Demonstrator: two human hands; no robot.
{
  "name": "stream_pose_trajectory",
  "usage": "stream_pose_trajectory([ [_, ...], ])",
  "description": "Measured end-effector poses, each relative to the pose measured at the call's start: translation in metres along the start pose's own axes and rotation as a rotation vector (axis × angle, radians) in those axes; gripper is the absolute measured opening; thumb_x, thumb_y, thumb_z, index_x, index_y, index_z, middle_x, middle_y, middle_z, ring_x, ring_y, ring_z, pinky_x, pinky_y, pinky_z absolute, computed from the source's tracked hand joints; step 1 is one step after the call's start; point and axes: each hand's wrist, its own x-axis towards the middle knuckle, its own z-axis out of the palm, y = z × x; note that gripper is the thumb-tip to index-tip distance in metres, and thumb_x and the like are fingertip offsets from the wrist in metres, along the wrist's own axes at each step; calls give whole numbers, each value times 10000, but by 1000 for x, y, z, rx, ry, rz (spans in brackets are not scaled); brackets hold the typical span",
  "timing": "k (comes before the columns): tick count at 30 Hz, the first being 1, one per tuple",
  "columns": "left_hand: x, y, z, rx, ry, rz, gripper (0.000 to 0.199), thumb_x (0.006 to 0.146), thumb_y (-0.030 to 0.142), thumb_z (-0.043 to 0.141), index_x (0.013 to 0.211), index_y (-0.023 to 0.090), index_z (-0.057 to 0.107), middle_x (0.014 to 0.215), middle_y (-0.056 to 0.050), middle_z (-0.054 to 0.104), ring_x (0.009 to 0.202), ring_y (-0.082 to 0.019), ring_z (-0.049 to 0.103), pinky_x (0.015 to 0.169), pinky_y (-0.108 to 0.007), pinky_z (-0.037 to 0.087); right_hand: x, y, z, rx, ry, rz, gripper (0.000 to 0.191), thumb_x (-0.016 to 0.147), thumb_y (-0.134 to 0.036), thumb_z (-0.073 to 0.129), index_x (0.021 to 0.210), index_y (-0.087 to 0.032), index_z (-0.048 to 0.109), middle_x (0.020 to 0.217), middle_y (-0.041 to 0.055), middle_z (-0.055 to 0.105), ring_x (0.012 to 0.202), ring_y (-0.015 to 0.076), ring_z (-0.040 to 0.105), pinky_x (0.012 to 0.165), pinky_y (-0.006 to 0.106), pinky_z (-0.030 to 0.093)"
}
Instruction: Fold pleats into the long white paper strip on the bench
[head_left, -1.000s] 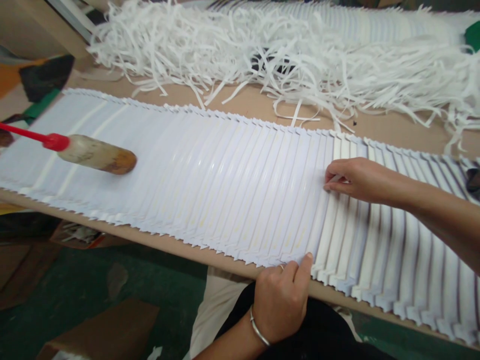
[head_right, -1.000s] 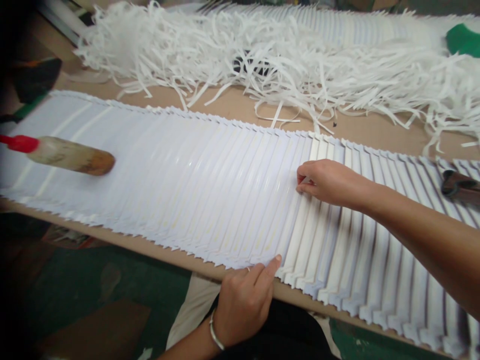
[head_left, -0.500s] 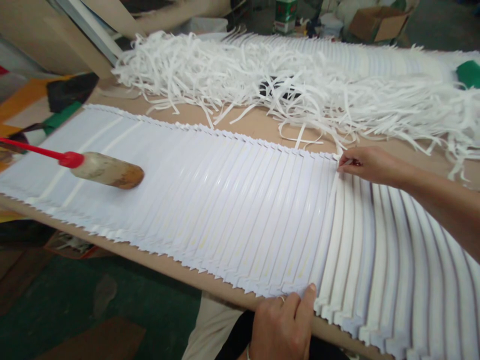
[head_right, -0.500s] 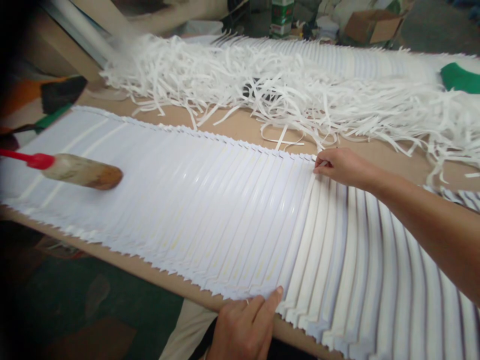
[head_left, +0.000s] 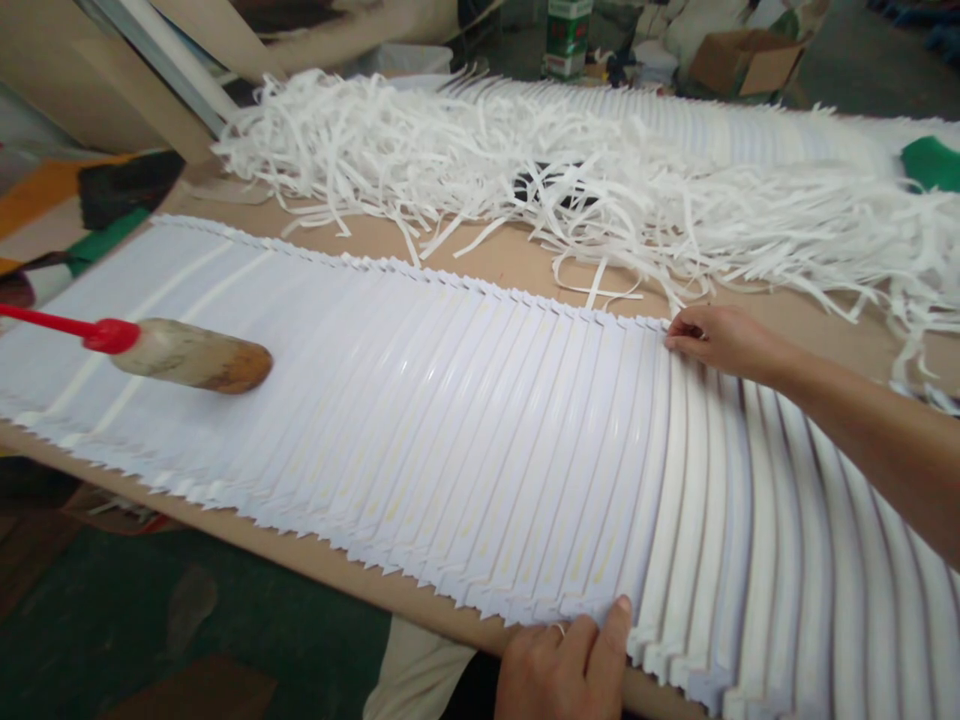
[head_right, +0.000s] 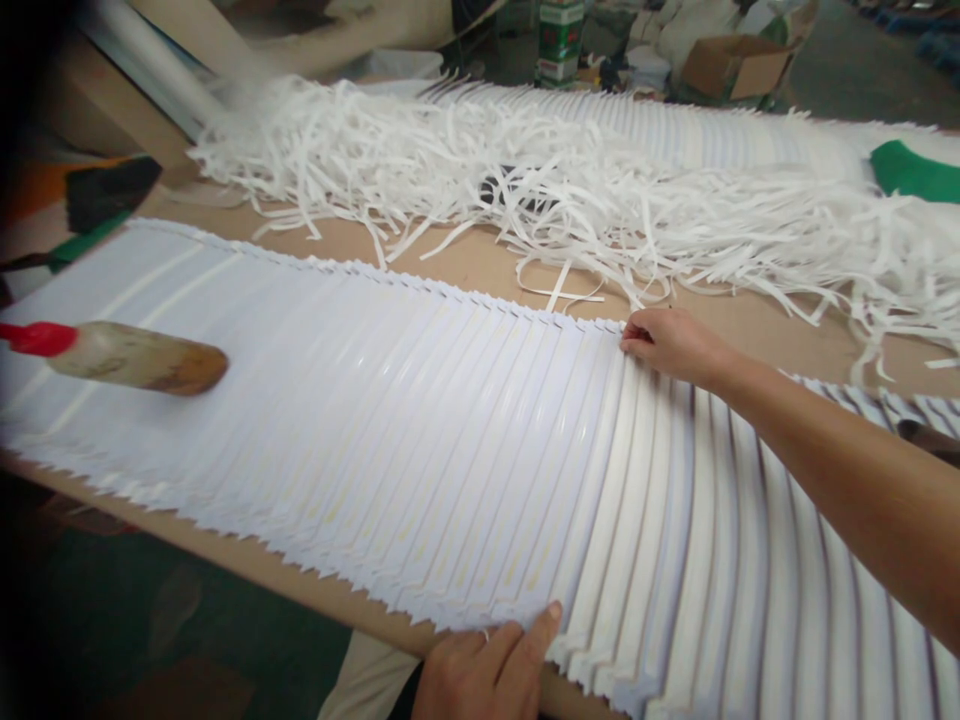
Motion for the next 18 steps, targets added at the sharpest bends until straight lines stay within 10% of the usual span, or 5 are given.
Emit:
stream_pose_trajectory([
  [10,0,-1,1,22,20,-11,352,1043,35,382,1152,172,688,563,68,543,348,-140,479,371,-370,241,2,-5,4,-28,-10,-5,169,862,-377,617,811,-239,699,750,38,727,696,217,650,669,326,442],
  [18,-11,-4,4,86,-29,43,199,1016,147,588,1163,174,719,587,60,533,409,-98,489,396,-245,288,23,0,-9,-143,309,33,193,914,-357,584,967,-221,710,934,121,741,818,279,656,719,380,455],
])
